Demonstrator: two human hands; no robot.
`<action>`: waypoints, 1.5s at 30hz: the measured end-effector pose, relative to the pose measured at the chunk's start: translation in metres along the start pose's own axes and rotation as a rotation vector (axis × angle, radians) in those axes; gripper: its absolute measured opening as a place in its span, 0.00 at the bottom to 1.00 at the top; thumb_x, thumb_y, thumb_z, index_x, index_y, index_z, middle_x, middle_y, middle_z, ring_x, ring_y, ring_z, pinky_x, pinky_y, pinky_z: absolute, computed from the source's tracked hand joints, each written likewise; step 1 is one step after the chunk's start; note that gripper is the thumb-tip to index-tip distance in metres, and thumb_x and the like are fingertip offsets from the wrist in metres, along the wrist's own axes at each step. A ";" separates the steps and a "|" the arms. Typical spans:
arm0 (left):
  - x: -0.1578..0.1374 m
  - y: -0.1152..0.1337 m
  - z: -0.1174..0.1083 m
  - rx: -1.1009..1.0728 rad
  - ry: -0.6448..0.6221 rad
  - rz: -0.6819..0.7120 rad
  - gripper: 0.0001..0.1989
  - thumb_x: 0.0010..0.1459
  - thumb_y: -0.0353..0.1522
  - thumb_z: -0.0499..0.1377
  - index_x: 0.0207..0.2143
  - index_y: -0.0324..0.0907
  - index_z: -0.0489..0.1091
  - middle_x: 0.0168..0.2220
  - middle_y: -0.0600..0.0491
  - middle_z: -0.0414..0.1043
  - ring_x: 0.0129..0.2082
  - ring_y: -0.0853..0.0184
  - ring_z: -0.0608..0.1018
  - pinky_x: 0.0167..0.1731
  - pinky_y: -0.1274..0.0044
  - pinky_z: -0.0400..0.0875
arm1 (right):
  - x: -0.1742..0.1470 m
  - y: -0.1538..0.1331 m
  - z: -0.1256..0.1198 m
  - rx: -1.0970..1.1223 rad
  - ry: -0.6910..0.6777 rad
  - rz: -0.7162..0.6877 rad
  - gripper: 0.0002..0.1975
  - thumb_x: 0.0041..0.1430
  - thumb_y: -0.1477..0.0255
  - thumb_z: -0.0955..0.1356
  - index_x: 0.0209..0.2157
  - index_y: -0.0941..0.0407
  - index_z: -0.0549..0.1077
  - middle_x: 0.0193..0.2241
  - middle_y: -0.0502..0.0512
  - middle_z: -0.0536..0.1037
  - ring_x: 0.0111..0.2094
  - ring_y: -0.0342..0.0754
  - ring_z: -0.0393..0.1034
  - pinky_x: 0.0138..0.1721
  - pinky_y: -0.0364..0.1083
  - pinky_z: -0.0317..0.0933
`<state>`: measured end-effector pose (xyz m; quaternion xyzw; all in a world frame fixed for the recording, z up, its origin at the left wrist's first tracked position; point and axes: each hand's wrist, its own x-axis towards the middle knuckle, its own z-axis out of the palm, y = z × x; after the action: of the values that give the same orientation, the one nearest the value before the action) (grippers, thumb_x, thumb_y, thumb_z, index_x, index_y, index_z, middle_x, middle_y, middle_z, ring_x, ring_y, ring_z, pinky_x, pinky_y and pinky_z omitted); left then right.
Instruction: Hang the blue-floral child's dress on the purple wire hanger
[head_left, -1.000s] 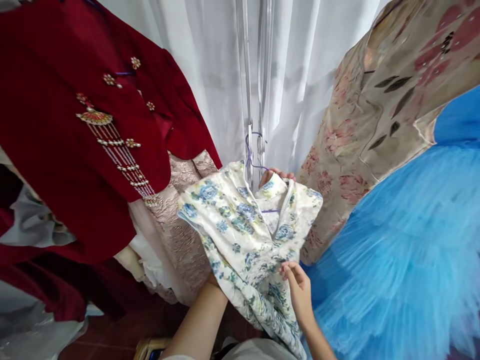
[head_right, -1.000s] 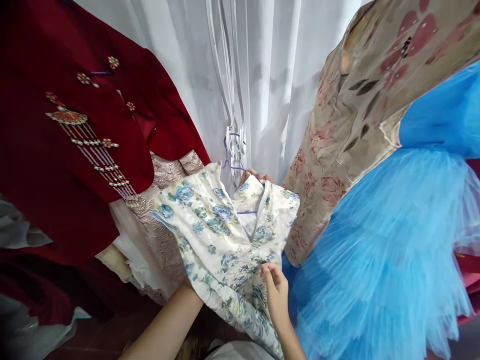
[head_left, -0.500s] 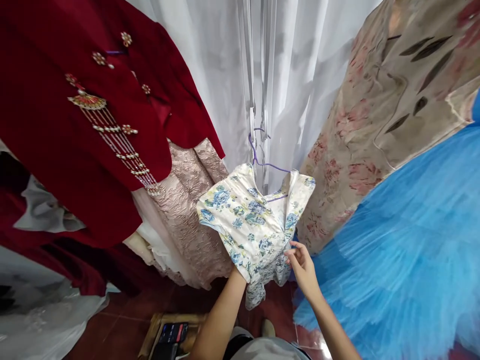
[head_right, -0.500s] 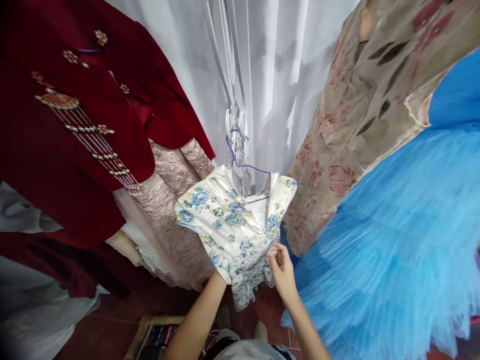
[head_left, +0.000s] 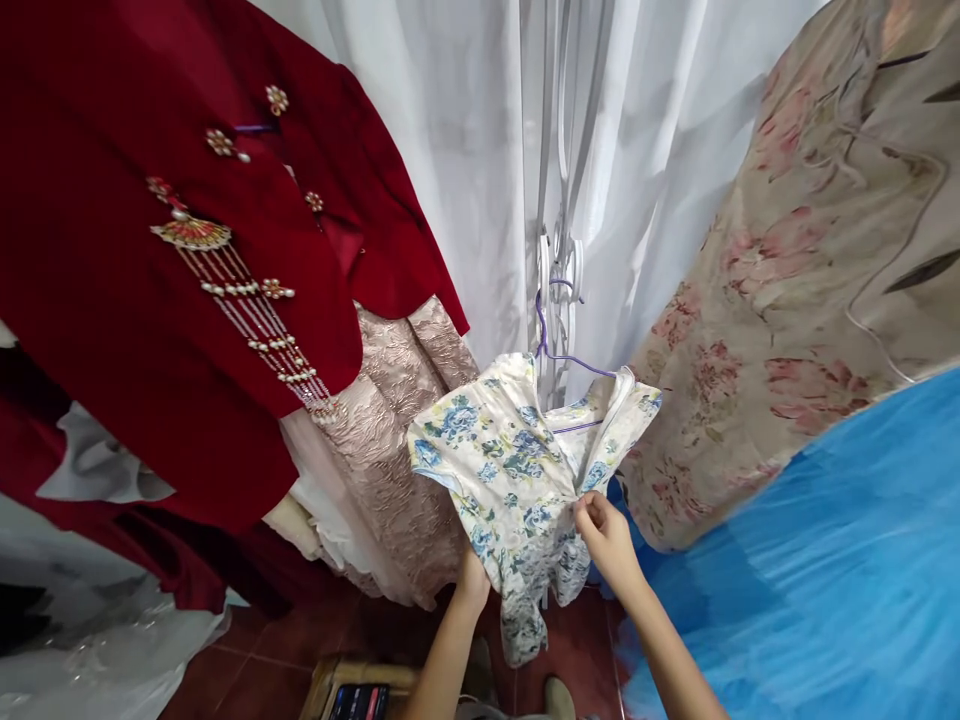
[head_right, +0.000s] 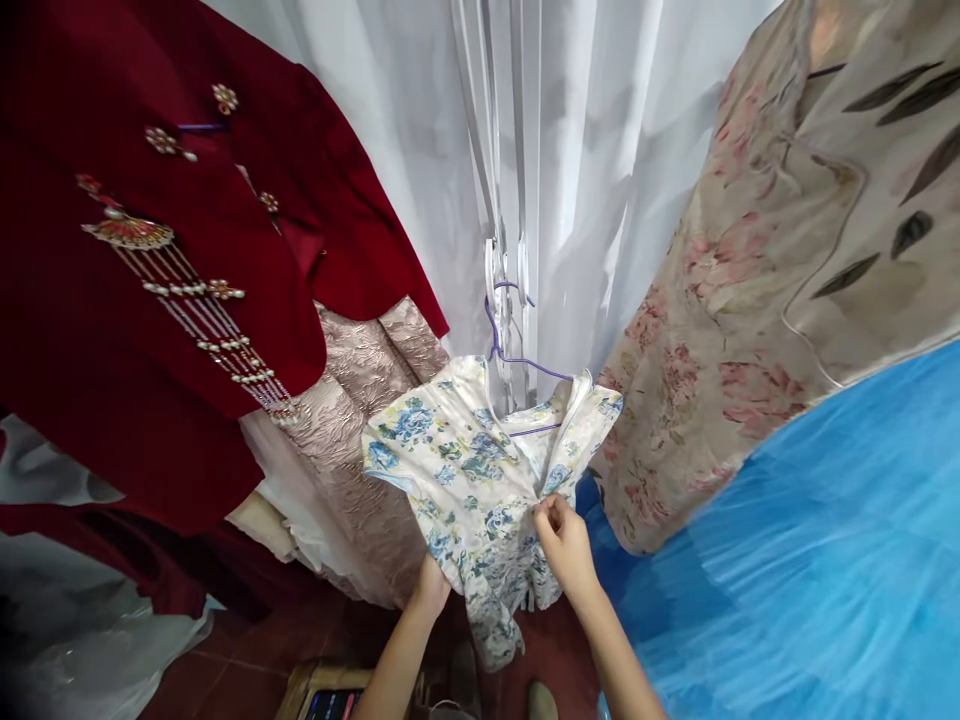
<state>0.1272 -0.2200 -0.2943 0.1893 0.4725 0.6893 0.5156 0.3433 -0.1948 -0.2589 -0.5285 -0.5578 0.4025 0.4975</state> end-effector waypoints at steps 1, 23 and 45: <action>0.003 0.000 -0.005 0.111 0.071 0.180 0.18 0.57 0.41 0.64 0.47 0.45 0.72 0.47 0.47 0.75 0.53 0.56 0.77 0.56 0.65 0.70 | -0.005 0.001 0.006 0.006 -0.002 0.016 0.22 0.62 0.49 0.65 0.28 0.53 0.65 0.19 0.46 0.65 0.21 0.45 0.58 0.25 0.44 0.52; 0.019 -0.012 0.027 0.808 -0.729 0.556 0.09 0.62 0.32 0.56 0.30 0.40 0.73 0.29 0.50 0.76 0.31 0.64 0.77 0.34 0.75 0.70 | 0.011 -0.090 0.076 0.319 0.218 0.149 0.24 0.55 0.49 0.70 0.23 0.58 0.74 0.10 0.49 0.70 0.11 0.40 0.55 0.15 0.41 0.50; 0.009 0.083 0.090 0.637 -0.588 0.886 0.13 0.68 0.35 0.54 0.49 0.41 0.75 0.35 0.48 0.77 0.35 0.64 0.78 0.38 0.74 0.73 | 0.060 -0.185 0.012 0.314 0.107 -0.209 0.17 0.62 0.58 0.69 0.26 0.56 0.73 0.13 0.46 0.70 0.14 0.41 0.60 0.17 0.41 0.55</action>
<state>0.1470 -0.1728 -0.1824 0.6942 0.3697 0.5819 0.2070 0.3001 -0.1564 -0.0724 -0.4043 -0.5130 0.4021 0.6416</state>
